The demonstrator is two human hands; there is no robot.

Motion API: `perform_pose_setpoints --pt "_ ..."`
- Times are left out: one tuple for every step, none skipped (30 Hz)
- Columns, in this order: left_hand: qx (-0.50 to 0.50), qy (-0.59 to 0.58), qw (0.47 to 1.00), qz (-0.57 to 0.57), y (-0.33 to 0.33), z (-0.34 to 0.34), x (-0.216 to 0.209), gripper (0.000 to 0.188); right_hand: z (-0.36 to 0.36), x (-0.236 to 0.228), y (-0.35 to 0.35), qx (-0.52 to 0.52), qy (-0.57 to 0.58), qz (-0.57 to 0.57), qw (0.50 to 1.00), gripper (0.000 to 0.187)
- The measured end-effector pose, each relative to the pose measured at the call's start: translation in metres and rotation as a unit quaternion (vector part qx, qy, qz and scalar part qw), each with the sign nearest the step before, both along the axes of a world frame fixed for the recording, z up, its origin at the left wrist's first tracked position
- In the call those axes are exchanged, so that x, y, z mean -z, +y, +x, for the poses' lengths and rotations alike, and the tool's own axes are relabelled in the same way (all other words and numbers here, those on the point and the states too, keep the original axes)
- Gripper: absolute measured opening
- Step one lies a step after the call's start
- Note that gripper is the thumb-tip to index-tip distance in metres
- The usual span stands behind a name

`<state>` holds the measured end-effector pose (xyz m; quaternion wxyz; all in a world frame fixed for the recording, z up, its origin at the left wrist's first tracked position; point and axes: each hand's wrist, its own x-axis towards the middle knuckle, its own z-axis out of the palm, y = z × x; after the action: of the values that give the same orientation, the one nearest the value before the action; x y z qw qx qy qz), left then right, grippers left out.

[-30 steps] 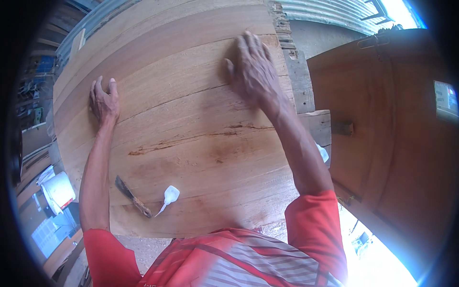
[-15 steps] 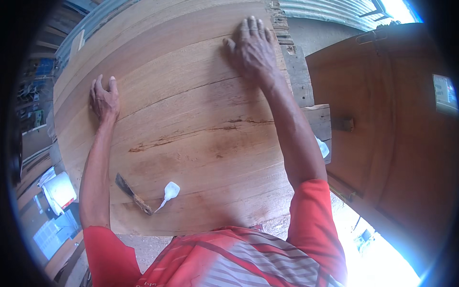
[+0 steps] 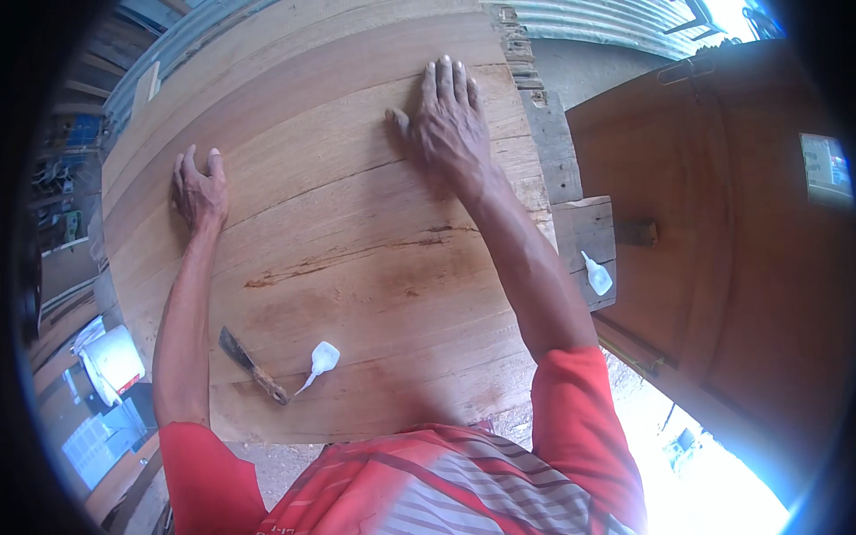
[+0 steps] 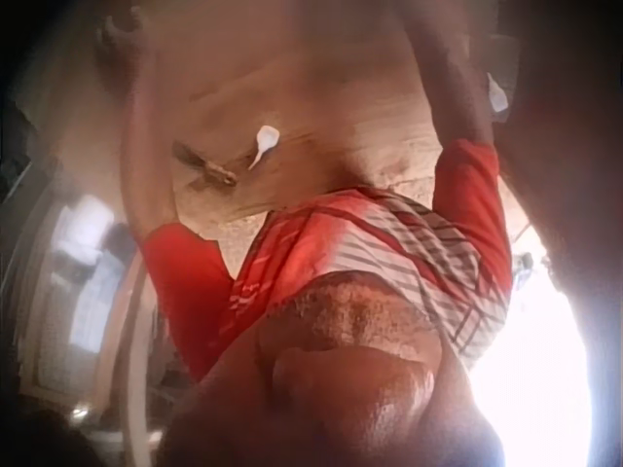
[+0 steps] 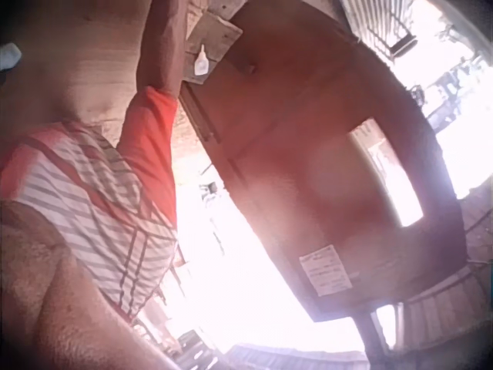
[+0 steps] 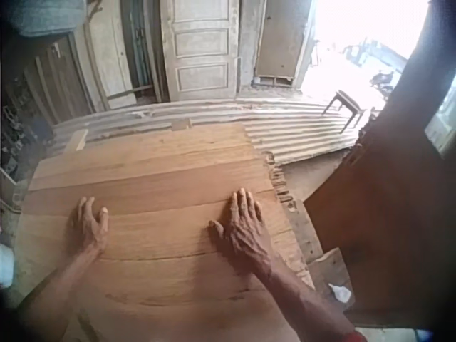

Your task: The person applies glue from a bottle into a crack on a wooden board, rubs sawdust from a bucket over the area by hand, and uses a metal scraper to remove excess material.

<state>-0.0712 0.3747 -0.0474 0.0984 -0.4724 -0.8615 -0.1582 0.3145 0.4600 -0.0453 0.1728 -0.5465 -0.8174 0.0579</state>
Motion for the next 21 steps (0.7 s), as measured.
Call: perform_pose_setpoints --pt "-0.009 0.008 1.000 -0.001 -0.002 -0.003 0.001 0.065 0.000 -0.001 -0.012 -0.004 -0.004 -0.011 1.000 0.091" --pt "-0.011 0.008 1.000 0.000 0.000 -0.001 -0.001 0.065 0.003 -0.003 -0.020 -0.005 -0.011 -0.024 1.000 0.091" --pt "-0.004 0.005 1.000 0.005 0.003 0.000 -0.004 0.065 0.005 -0.006 -0.021 -0.001 -0.027 -0.013 1.000 0.091" --pt "0.004 0.001 1.000 0.006 0.002 0.003 -0.004 0.065 0.009 -0.009 -0.017 -0.002 -0.029 -0.016 0.999 0.091" --pt "0.004 0.000 1.000 0.002 0.001 0.002 -0.003 0.065 0.010 -0.013 -0.006 0.014 -0.038 -0.008 0.999 0.091" --pt "0.004 0.001 1.000 0.001 0.001 0.002 -0.002 0.065 0.010 -0.014 0.003 0.030 -0.047 0.000 0.998 0.092" --pt "0.003 0.002 1.000 0.005 0.003 0.000 -0.003 0.066 0.007 -0.016 0.014 0.036 -0.049 -0.007 0.998 0.092" --pt "0.002 0.001 1.000 0.007 0.002 0.001 -0.003 0.066 0.007 -0.016 0.012 0.035 -0.049 -0.005 0.998 0.092" --pt "0.001 -0.001 1.000 0.003 0.000 0.002 -0.003 0.066 0.009 -0.017 0.008 0.030 -0.057 -0.023 0.998 0.092" --pt "0.000 -0.004 1.000 0.000 0.000 0.002 -0.003 0.066 0.011 -0.018 0.004 0.025 -0.065 -0.040 0.997 0.092" --pt "-0.004 -0.004 1.000 0.002 0.000 0.001 -0.003 0.066 0.014 -0.018 -0.002 0.022 -0.065 -0.038 0.997 0.092" --pt "-0.002 0.000 1.000 0.003 0.001 0.000 -0.003 0.066 0.017 -0.018 -0.008 0.018 -0.068 -0.032 0.997 0.093" --pt "0.005 0.002 1.000 0.000 0.000 0.004 -0.003 0.066 0.022 -0.019 -0.016 0.021 -0.073 -0.032 0.997 0.094" --pt "0.008 -0.001 1.000 -0.003 -0.001 0.006 -0.003 0.066 0.022 -0.019 -0.011 0.023 -0.076 -0.035 0.996 0.094" --pt "-0.001 -0.005 1.000 -0.012 -0.002 0.008 -0.004 0.067 0.020 -0.019 0.001 0.032 -0.080 -0.029 0.996 0.095" --pt "-0.011 -0.004 1.000 -0.015 0.002 0.007 -0.008 0.067 0.017 -0.022 0.014 0.040 -0.079 -0.017 0.996 0.096" --pt "-0.009 -0.002 1.000 -0.011 0.002 0.007 -0.009 0.067 0.016 -0.021 0.015 0.029 -0.073 -0.039 0.996 0.096" --pt "-0.010 -0.003 1.000 -0.011 0.002 0.008 -0.009 0.067 0.016 -0.021 0.013 0.032 -0.072 -0.036 0.996 0.096" --pt "-0.014 -0.004 1.000 -0.015 -0.001 0.010 -0.006 0.067 0.012 -0.027 0.005 0.041 -0.065 -0.062 0.995 0.095" --pt "-0.014 -0.005 1.000 -0.015 0.000 0.008 -0.006 0.067 0.009 -0.030 0.001 0.050 -0.058 -0.087 0.993 0.095" --pt "-0.012 0.000 1.000 -0.011 0.001 0.006 -0.006 0.067 0.008 -0.022 0.010 0.038 -0.029 -0.055 0.997 0.095"
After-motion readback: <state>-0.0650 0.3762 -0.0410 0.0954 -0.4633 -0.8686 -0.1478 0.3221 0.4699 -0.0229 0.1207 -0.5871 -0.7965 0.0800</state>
